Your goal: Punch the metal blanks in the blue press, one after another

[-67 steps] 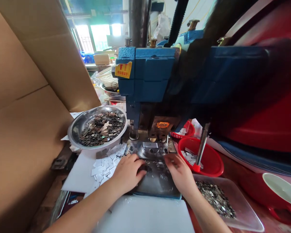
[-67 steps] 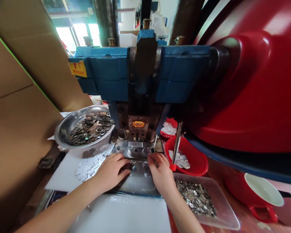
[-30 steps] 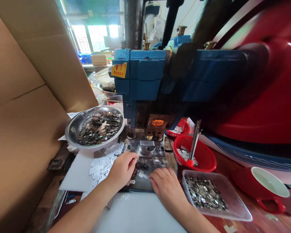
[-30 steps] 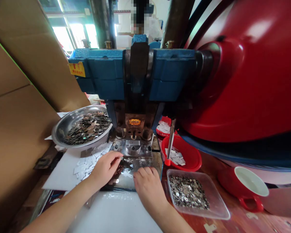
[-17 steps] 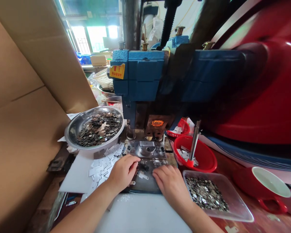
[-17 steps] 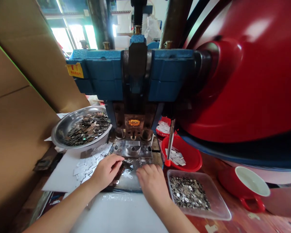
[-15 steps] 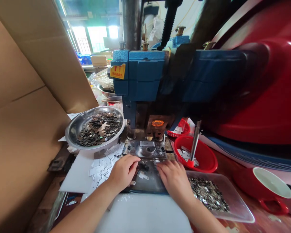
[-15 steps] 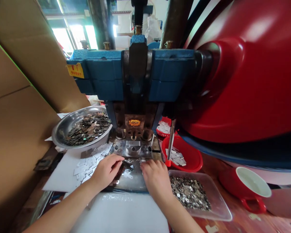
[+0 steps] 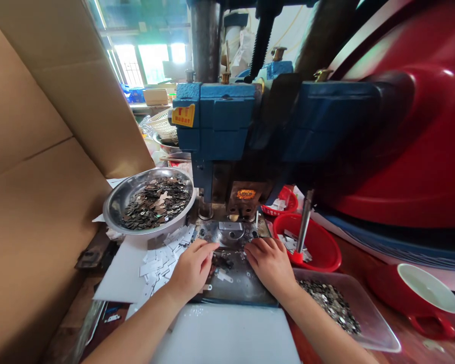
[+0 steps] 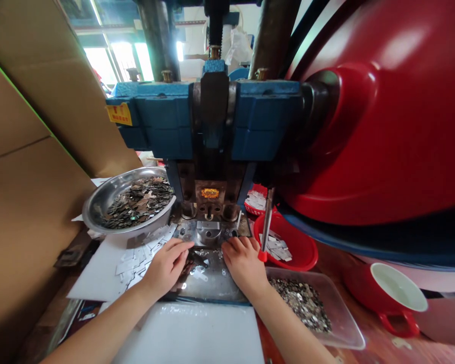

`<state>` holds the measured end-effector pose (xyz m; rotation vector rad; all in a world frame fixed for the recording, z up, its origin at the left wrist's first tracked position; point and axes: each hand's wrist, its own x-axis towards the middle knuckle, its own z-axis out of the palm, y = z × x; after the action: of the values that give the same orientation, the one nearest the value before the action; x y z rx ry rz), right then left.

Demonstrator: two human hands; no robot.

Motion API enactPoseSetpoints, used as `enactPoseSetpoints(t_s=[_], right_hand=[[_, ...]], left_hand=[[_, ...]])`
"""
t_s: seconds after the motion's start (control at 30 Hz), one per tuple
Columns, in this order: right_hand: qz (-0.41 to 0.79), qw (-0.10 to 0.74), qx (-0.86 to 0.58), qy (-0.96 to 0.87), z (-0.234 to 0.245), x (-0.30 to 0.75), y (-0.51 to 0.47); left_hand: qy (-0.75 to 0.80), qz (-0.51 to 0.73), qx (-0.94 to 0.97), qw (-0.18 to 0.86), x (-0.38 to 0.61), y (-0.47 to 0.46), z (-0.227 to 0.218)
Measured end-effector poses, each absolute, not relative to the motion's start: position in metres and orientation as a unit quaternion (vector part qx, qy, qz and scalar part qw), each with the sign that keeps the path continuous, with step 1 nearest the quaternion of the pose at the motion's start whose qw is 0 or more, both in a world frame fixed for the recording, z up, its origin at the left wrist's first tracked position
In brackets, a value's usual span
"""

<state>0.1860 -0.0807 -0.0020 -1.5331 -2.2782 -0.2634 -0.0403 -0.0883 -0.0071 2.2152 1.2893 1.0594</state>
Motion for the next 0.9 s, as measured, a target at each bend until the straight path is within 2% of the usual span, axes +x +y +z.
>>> enactPoseSetpoints(t_s=[0.23,0.4,0.5,0.63,0.77,0.9], right_hand=[[-0.033,0.286,-0.565,-0.773,-0.004,0.192,-0.066],[-0.004,0.342,-0.559,-0.755,0.011,0.182,-0.045],[-0.035,0.311,-0.565,-0.763,0.022,0.167,-0.038],[-0.101,0.225,-0.549,-0.799,0.033,0.157,-0.037],[-0.123,0.159,-0.501,-0.842,0.04,0.162,-0.042],[-0.147,0.132,-0.473,-0.859,0.044,0.167,-0.048]], left_hand=[[0.469,0.394,0.765,0.198,-0.04,-0.088,-0.004],[0.505,0.404,0.72,0.25,-0.039,-0.083,0.002],[0.549,0.405,0.668,0.297,-0.038,-0.077,0.009],[0.565,0.428,0.613,0.35,-0.036,-0.067,0.018],[0.552,0.455,0.602,0.354,-0.033,-0.059,0.022],[0.549,0.466,0.599,0.35,-0.028,-0.05,0.023]])
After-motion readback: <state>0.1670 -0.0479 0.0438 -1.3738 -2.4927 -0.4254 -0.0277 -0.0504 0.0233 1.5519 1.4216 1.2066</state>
